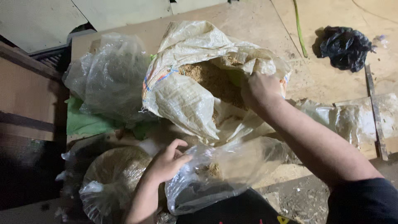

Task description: The person scoops grain from a large sack using a green scoop and pours it into a clear plastic bag held open with the other hand. The person repeats this scooping and pouring action multiple times to fill the bag.

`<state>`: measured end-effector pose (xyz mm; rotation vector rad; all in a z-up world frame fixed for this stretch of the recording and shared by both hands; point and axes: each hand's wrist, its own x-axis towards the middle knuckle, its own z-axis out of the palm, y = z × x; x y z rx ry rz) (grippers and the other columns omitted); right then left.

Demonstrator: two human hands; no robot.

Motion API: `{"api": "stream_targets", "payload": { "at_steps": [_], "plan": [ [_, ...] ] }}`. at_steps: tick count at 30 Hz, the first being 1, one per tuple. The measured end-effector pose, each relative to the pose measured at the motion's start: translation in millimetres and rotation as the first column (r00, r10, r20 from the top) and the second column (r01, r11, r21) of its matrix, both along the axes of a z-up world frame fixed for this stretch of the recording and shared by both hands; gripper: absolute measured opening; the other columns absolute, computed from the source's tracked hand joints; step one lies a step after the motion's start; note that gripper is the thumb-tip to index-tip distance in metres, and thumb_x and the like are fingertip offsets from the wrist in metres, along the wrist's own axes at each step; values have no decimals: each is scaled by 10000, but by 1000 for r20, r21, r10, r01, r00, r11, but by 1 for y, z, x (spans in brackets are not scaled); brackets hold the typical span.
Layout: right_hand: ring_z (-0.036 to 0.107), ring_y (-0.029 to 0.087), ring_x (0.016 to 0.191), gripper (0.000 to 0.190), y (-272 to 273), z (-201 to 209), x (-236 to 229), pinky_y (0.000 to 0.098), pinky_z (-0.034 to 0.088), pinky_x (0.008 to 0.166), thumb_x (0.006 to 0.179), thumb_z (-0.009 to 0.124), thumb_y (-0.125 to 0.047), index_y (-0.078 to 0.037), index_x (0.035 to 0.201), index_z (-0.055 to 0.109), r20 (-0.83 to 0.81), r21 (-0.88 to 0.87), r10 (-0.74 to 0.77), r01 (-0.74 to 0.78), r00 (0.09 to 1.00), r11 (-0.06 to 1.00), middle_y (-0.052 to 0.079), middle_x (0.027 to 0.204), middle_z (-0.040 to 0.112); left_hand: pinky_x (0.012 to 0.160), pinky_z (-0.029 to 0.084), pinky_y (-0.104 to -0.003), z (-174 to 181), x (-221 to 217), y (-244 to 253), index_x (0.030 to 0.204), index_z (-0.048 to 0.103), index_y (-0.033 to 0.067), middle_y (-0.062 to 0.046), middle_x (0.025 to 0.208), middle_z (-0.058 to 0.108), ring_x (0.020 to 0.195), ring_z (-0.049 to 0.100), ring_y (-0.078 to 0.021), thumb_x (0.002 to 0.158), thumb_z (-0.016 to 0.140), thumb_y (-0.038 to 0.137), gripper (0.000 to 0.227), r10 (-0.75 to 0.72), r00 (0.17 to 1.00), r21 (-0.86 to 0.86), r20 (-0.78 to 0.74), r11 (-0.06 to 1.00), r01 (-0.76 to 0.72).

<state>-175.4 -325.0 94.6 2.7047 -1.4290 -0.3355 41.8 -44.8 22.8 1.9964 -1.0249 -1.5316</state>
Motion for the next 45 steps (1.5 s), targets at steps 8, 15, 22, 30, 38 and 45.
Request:
{"api": "stream_targets", "payload": {
  "at_steps": [8,15,22,30,38,45],
  "plan": [
    [751,310,780,384,4,3,-9,440,605,649,1048,394,-267,-40,1050,703,-23,86,-153,154,988,984,179,906,742,989,570,-479,-19,-5,-13,1547,181,66,-245,1452,491,1225,657,-301,772,671,646,1086,147,983,-290,-107,941,-172],
    [751,367,840,326,-17,-38,23,496,605,693,1058,417,-224,-44,1087,688,186,-4,39,-39,982,999,203,1074,725,1136,385,-389,-52,-12,-39,1493,415,18,-150,1482,554,1347,521,-214,908,725,449,790,211,881,-490,-425,765,-419],
    [698,387,1023,345,10,-21,36,485,560,869,927,619,-320,-79,1172,645,203,289,11,-71,979,955,205,1092,726,1008,474,-320,-75,-11,-61,1356,609,22,-77,1286,702,1162,619,-164,1013,573,272,426,282,907,-526,-312,744,-413],
    [701,378,1066,333,14,-21,37,482,562,906,923,546,-201,-109,1229,638,204,410,59,-140,977,901,190,1137,733,1041,461,-312,-82,-20,-55,1371,612,24,-78,1329,694,1204,621,-160,1051,505,242,402,335,881,-534,-334,703,-470],
    [666,417,1102,469,-4,-64,74,484,533,928,922,524,-164,-90,1384,559,389,337,27,-170,921,926,245,1187,694,993,476,-323,-90,-36,-70,1385,607,34,-77,1301,670,1152,609,-169,1066,526,255,396,364,740,-503,-565,559,-659],
    [689,341,1066,409,-18,-75,50,425,530,937,855,621,-160,-128,1259,679,396,534,-5,-225,918,815,182,1161,725,1026,454,-298,-88,-34,-75,1430,555,34,-64,1350,648,1212,594,-145,1069,518,285,441,394,659,-430,-641,527,-733]
  ]
}}
